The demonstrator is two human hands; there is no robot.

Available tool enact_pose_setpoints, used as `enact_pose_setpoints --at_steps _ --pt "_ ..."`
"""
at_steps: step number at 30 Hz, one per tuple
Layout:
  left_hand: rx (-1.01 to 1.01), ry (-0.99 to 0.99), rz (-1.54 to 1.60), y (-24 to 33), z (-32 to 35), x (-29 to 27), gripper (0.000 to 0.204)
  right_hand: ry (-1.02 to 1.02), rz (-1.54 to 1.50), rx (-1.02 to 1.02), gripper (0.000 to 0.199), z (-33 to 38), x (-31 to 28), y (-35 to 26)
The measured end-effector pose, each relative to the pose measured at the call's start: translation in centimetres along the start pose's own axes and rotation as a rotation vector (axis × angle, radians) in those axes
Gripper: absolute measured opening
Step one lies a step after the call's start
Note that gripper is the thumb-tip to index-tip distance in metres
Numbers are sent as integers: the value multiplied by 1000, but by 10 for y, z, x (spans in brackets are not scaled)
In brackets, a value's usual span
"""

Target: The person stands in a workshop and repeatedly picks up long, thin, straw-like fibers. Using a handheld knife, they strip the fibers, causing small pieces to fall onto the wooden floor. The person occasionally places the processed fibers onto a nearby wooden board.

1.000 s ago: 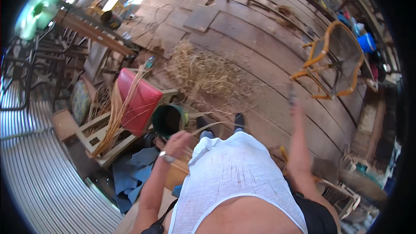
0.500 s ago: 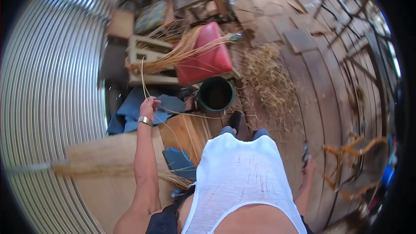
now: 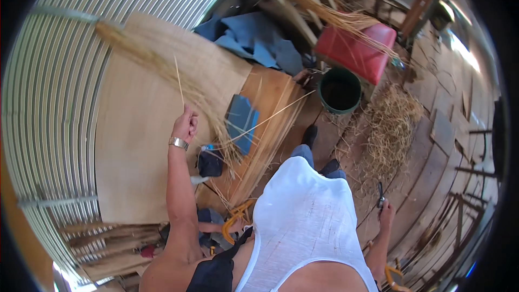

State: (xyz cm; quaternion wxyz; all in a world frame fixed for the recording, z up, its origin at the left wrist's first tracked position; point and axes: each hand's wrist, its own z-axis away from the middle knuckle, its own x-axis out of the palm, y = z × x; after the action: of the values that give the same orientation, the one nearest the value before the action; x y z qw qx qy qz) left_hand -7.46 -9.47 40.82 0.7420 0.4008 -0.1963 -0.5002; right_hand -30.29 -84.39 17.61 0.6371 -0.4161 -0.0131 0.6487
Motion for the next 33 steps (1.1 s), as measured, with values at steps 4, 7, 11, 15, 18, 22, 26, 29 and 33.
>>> enact_pose_setpoints --at_steps 4,7,11,15,18,22,26,29,33 --pt "128 -38 23 -21 53 -65 25 3 85 -31 43 -18 -7 -13" --pt "156 -42 -93 -5 79 -95 22 10 174 -38 43 -18 -1 -15" --pt "161 35 -918 -21 74 -212 15 -31 251 -40 42 -12 23 -24" --pt "-127 149 -1713 -28 48 -323 18 -25 391 -44 39 1 55 -34" --pt "-405 127 -1799 -67 -5 -398 14 -65 417 -45 39 17 87 -75" --pt "-936 263 -1622 -109 -58 -449 10 -69 464 -128 40 38 120 -127" --pt "-935 316 -1407 -139 -39 -518 17 -83 412 -195 41 48 149 -173" --pt "-1036 472 -1441 -201 6 -628 25 -133 444 -231 42 29 165 -173" --pt "-1062 815 -1661 -174 125 -719 29 -185 696 -282 43 52 212 -219"
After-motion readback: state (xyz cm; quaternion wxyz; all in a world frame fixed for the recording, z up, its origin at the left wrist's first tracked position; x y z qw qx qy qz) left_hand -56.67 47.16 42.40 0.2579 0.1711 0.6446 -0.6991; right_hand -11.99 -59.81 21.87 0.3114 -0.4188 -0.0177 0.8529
